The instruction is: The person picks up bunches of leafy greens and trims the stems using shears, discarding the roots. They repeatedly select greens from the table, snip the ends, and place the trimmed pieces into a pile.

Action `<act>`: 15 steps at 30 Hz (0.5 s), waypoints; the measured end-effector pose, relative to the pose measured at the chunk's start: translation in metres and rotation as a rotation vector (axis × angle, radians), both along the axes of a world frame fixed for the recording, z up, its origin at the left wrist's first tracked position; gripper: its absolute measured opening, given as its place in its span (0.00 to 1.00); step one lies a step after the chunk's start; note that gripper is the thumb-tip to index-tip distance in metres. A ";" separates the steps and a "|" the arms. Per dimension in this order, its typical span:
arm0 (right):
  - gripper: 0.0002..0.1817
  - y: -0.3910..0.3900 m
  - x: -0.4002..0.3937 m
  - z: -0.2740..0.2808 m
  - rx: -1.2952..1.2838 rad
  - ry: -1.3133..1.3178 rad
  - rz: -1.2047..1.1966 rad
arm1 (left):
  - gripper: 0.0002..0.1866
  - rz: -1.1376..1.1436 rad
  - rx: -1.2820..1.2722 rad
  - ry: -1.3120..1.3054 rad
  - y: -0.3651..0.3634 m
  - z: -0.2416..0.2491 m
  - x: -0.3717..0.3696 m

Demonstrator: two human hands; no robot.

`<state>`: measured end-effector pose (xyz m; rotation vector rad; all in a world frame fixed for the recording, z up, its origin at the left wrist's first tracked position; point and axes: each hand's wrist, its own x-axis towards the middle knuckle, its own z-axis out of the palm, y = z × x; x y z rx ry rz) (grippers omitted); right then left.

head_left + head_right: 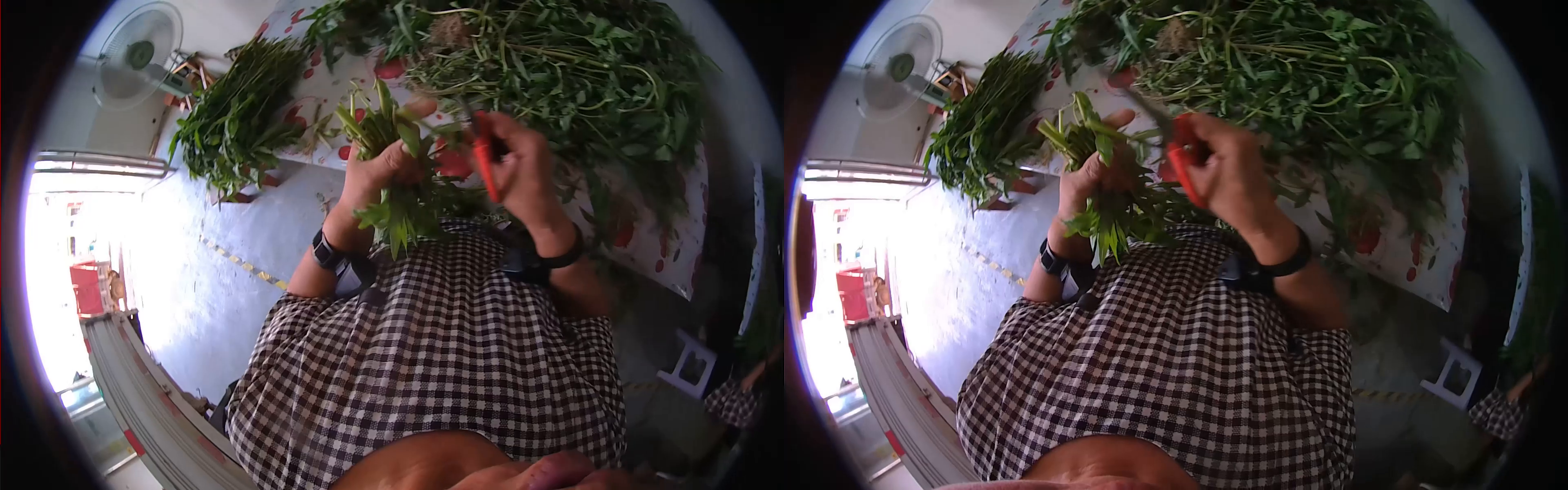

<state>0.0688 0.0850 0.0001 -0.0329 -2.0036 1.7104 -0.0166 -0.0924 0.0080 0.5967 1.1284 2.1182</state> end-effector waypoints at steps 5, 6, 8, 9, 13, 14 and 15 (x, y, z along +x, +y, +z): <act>0.08 -0.008 0.001 -0.001 0.124 0.046 0.085 | 0.18 0.178 -0.286 0.171 -0.005 0.001 0.002; 0.08 -0.004 0.004 -0.001 0.113 0.021 0.066 | 0.17 0.205 -0.303 0.141 -0.010 -0.001 0.000; 0.08 0.008 0.012 -0.002 0.086 -0.029 0.037 | 0.15 0.213 -0.075 0.034 -0.022 -0.003 -0.015; 0.06 0.025 0.016 -0.008 0.108 -0.098 0.044 | 0.14 0.221 0.036 -0.020 -0.027 -0.004 -0.022; 0.08 0.066 0.027 -0.020 0.045 -0.130 -0.151 | 0.12 0.427 0.298 -0.155 -0.040 0.009 -0.035; 0.08 0.079 0.031 -0.024 0.111 -0.157 -0.170 | 0.12 0.420 0.352 -0.132 -0.045 0.013 -0.037; 0.08 0.089 0.034 -0.029 0.177 -0.184 -0.188 | 0.12 0.345 0.423 -0.137 -0.056 0.012 -0.044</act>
